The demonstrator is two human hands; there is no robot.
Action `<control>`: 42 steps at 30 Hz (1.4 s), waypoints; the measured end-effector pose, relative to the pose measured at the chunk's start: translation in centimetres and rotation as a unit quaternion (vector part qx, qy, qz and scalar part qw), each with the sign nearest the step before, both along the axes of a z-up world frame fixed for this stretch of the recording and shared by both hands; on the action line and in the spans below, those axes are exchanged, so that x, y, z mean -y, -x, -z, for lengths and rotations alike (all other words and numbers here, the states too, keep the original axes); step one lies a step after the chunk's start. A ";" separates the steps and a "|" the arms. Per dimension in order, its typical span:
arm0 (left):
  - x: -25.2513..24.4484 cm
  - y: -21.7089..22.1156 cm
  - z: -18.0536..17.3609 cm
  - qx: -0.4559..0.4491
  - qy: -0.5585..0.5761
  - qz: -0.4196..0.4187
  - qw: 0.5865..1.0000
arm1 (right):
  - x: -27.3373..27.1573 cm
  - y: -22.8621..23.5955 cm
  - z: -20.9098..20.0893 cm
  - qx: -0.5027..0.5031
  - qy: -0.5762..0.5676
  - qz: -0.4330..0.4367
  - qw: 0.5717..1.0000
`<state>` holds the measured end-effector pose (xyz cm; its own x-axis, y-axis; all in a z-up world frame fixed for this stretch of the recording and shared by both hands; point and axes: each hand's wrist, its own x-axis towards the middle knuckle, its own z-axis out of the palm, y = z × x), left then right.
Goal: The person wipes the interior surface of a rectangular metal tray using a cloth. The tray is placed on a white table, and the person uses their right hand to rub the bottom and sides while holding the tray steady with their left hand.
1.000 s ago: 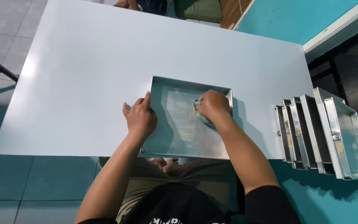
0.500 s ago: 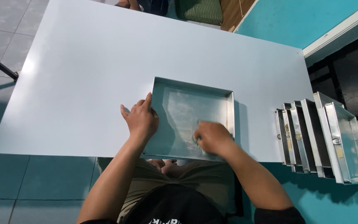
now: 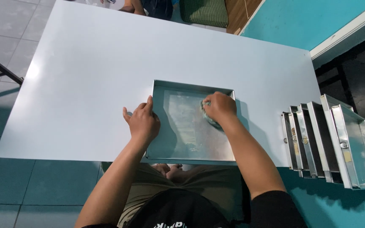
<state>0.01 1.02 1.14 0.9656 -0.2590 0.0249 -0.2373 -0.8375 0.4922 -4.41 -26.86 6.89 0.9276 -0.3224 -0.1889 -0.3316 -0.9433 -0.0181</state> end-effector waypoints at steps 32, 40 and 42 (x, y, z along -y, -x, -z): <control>0.0 0.0 -2.9 -0.082 -0.032 0.008 0.996 | -4.6 -5.5 0.7 0.028 -0.080 -0.005 0.996; -0.4 0.5 -3.9 -0.055 -0.023 -0.010 0.998 | -5.5 -4.4 -2.1 0.030 -0.098 -0.033 0.994; -0.4 0.6 -4.3 -0.076 -0.011 -0.009 0.997 | -4.1 -3.1 -2.9 0.013 -0.068 0.001 0.998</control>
<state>-0.63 1.40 5.48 0.9621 -0.2412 -0.1273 -0.1473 -0.8523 0.5020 -1.26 -22.74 9.78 0.9320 -0.2972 -0.2074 -0.3311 -0.9309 -0.1541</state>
